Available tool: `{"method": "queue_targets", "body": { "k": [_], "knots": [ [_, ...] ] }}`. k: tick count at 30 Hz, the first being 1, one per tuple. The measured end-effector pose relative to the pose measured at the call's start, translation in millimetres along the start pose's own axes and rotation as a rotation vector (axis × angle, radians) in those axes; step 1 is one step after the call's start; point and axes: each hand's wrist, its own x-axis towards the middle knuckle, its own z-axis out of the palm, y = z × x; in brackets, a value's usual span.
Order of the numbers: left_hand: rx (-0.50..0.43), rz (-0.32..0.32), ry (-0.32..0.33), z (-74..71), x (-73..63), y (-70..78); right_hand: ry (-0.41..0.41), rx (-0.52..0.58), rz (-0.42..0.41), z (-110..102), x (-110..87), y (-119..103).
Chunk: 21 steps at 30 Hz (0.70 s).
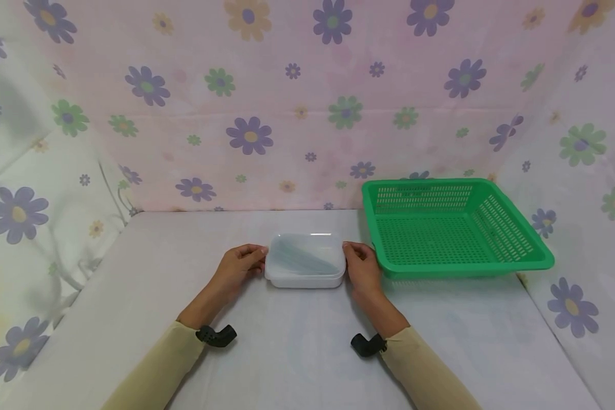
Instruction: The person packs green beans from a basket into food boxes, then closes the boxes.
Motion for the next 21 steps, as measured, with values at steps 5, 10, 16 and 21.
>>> {"method": "queue_targets", "body": {
  "k": [5, 10, 16, 21],
  "knots": [
    [0.006, 0.003, -0.004, 0.1, -0.3, -0.1, -0.008, -0.025, -0.003, -0.3, -1.4, -0.5],
    [0.006, 0.001, -0.002, 0.1, 0.8, -0.7, -0.009, -0.063, -0.016, -0.8, -2.0, -0.9],
    [0.018, 0.014, -0.001, 1.4, 1.0, -1.7, -0.024, -0.060, -0.029, -2.0, -1.7, -0.6],
    [0.140, 0.073, 0.002, 2.6, 0.3, -0.9, -0.052, -0.040, -0.054, -1.3, -2.4, -2.1]
  ]
}}
